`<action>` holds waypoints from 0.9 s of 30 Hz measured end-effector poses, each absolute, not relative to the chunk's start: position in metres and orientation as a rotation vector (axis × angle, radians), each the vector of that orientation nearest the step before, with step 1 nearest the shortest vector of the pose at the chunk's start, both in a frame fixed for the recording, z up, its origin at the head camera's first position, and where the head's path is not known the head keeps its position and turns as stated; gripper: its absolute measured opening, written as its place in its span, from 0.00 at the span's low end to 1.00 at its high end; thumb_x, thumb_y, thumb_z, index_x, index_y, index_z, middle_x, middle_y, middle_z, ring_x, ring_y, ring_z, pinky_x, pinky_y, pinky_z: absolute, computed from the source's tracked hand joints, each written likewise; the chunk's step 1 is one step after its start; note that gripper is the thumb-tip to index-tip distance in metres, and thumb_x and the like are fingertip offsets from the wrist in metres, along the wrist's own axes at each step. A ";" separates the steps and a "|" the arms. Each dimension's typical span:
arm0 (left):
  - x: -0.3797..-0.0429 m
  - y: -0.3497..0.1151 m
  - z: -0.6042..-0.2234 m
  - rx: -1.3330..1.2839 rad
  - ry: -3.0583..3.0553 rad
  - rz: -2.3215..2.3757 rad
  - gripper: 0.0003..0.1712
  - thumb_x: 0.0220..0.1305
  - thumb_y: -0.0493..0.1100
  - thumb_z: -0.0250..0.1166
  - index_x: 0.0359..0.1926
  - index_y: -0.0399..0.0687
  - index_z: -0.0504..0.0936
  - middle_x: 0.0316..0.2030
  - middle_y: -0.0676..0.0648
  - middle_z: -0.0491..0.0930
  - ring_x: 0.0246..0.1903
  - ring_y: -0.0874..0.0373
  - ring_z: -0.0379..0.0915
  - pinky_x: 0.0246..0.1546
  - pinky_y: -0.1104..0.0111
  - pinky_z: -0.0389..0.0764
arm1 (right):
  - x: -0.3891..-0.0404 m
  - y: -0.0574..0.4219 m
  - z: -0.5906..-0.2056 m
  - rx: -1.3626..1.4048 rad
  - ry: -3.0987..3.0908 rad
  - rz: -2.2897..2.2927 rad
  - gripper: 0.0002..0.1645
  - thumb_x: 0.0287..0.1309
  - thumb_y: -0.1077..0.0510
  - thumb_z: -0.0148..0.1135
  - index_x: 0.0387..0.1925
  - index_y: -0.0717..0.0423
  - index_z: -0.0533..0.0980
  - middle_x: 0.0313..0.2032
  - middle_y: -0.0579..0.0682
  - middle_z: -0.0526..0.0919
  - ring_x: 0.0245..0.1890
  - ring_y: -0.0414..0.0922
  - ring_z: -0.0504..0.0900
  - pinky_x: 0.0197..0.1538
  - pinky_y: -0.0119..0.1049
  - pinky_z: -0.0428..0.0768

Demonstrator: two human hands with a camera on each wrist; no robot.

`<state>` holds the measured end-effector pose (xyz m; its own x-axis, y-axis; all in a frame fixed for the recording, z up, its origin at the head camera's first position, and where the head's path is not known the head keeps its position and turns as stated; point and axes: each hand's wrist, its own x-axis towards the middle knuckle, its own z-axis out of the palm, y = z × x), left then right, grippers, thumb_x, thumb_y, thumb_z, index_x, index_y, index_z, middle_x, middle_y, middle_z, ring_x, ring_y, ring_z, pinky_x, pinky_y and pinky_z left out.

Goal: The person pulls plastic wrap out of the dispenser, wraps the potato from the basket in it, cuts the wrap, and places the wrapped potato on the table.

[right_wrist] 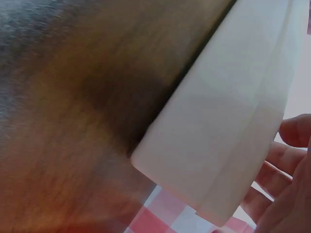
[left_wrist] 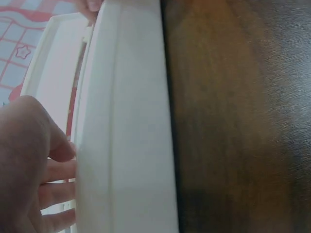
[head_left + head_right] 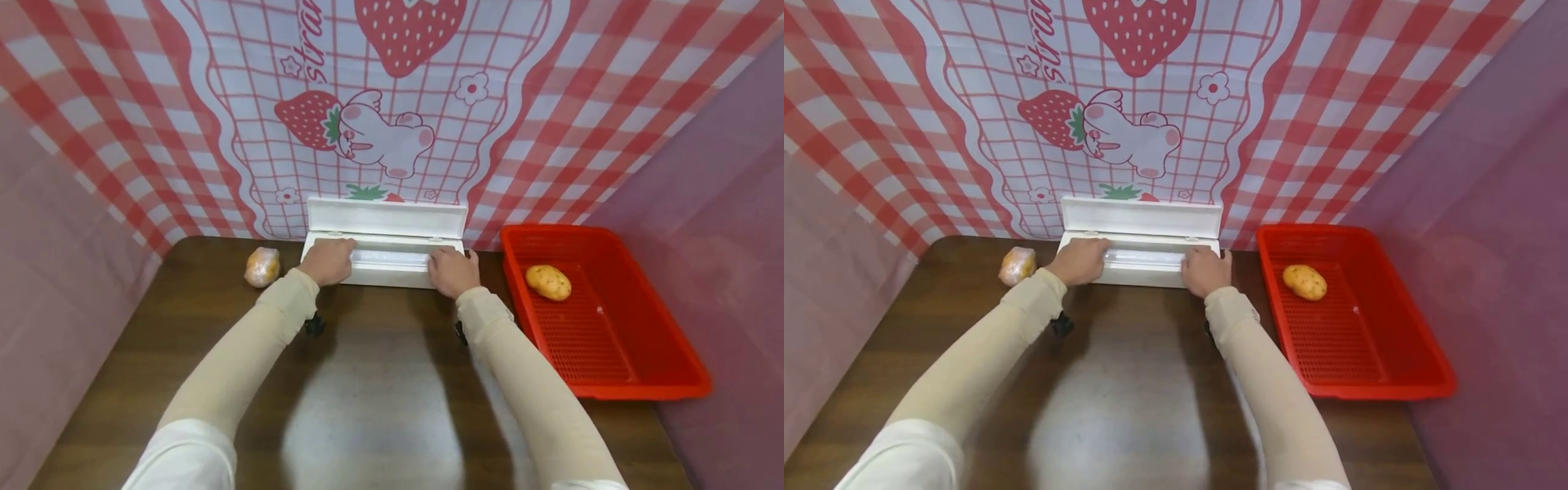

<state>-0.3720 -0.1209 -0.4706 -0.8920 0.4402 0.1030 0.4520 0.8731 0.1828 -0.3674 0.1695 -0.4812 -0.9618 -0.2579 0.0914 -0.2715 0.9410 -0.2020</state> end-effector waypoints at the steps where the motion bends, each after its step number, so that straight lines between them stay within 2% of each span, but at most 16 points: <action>1: -0.374 -0.121 -0.468 -0.699 -3.013 -0.337 0.24 0.63 0.34 0.51 0.60 0.39 0.79 0.47 0.40 0.85 0.44 0.44 0.83 0.43 0.51 0.83 | -0.369 0.170 -0.479 0.407 -3.035 0.338 0.23 0.73 0.51 0.46 0.57 0.53 0.81 0.59 0.55 0.81 0.59 0.52 0.77 0.67 0.67 0.56; 3: -0.378 -0.121 -0.464 -0.674 -3.063 -0.389 0.25 0.64 0.33 0.50 0.61 0.39 0.79 0.51 0.39 0.84 0.49 0.43 0.81 0.48 0.51 0.82 | -0.373 0.170 -0.473 0.398 -3.048 0.370 0.21 0.72 0.54 0.47 0.55 0.54 0.82 0.56 0.56 0.83 0.56 0.54 0.79 0.66 0.67 0.57; 5: -0.381 -0.121 -0.460 -0.664 -3.097 -0.425 0.23 0.65 0.32 0.50 0.57 0.40 0.81 0.50 0.39 0.84 0.49 0.43 0.81 0.46 0.50 0.82 | -0.377 0.170 -0.468 0.398 -3.073 0.389 0.20 0.71 0.55 0.48 0.54 0.53 0.83 0.53 0.56 0.84 0.52 0.55 0.80 0.65 0.67 0.59; 7: -0.383 -0.122 -0.457 -0.683 -3.109 -0.444 0.16 0.68 0.32 0.51 0.46 0.40 0.84 0.43 0.40 0.85 0.42 0.46 0.81 0.43 0.53 0.81 | -0.381 0.170 -0.464 0.416 -3.086 0.377 0.19 0.71 0.55 0.50 0.52 0.53 0.84 0.50 0.56 0.86 0.49 0.56 0.81 0.63 0.65 0.63; 9: -0.385 -0.123 -0.455 -0.721 -3.091 -0.454 0.12 0.69 0.32 0.53 0.31 0.42 0.81 0.30 0.43 0.81 0.31 0.50 0.76 0.38 0.55 0.78 | -0.385 0.170 -0.462 0.452 -3.084 0.342 0.18 0.70 0.56 0.52 0.51 0.52 0.85 0.47 0.55 0.87 0.46 0.56 0.82 0.59 0.63 0.69; 10: -0.386 -0.124 -0.454 -0.735 -3.079 -0.463 0.15 0.69 0.31 0.54 0.24 0.43 0.76 0.23 0.45 0.76 0.26 0.51 0.71 0.34 0.56 0.76 | -0.387 0.170 -0.461 0.471 -3.077 0.316 0.17 0.70 0.55 0.53 0.51 0.51 0.85 0.47 0.54 0.87 0.46 0.55 0.82 0.57 0.62 0.71; 11: -0.386 -0.125 -0.454 -0.747 -3.067 -0.475 0.18 0.69 0.31 0.54 0.20 0.45 0.71 0.19 0.46 0.71 0.23 0.53 0.66 0.35 0.58 0.73 | -0.389 0.170 -0.460 0.488 -3.064 0.288 0.17 0.69 0.55 0.55 0.51 0.49 0.86 0.46 0.53 0.87 0.45 0.55 0.83 0.54 0.60 0.73; 13: -0.387 -0.127 -0.454 -0.754 -3.046 -0.509 0.23 0.69 0.30 0.56 0.16 0.47 0.64 0.15 0.49 0.64 0.20 0.56 0.59 0.32 0.61 0.70 | -0.392 0.170 -0.461 0.517 -3.039 0.243 0.16 0.68 0.55 0.58 0.51 0.48 0.87 0.46 0.52 0.88 0.45 0.54 0.84 0.51 0.59 0.76; 15: -0.387 -0.129 -0.455 -0.741 -3.029 -0.547 0.24 0.69 0.30 0.56 0.16 0.47 0.65 0.15 0.51 0.62 0.19 0.57 0.57 0.29 0.63 0.68 | -0.393 0.171 -0.462 0.544 -3.016 0.197 0.14 0.67 0.55 0.60 0.49 0.47 0.87 0.44 0.51 0.89 0.43 0.54 0.84 0.49 0.57 0.77; 20: -0.389 -0.131 -0.462 -0.659 -3.014 -0.593 0.14 0.73 0.33 0.57 0.28 0.43 0.80 0.22 0.49 0.75 0.24 0.56 0.66 0.32 0.63 0.73 | -0.396 0.176 -0.469 0.606 -2.934 0.128 0.11 0.65 0.57 0.63 0.43 0.47 0.89 0.38 0.49 0.90 0.37 0.52 0.85 0.44 0.53 0.81; 25: -0.391 -0.132 -0.466 -0.620 -3.015 -0.595 0.12 0.73 0.33 0.58 0.30 0.40 0.81 0.25 0.45 0.78 0.26 0.54 0.68 0.32 0.60 0.74 | -0.397 0.179 -0.476 0.626 -2.850 0.139 0.08 0.63 0.58 0.65 0.37 0.47 0.89 0.32 0.49 0.89 0.33 0.52 0.84 0.42 0.51 0.81; 27: -0.392 -0.132 -0.467 -0.630 -3.002 -0.566 0.11 0.72 0.32 0.58 0.31 0.40 0.82 0.28 0.44 0.81 0.28 0.54 0.71 0.34 0.60 0.76 | -0.397 0.179 -0.478 0.625 -2.839 0.143 0.07 0.62 0.58 0.66 0.35 0.47 0.89 0.30 0.48 0.88 0.31 0.52 0.84 0.40 0.51 0.81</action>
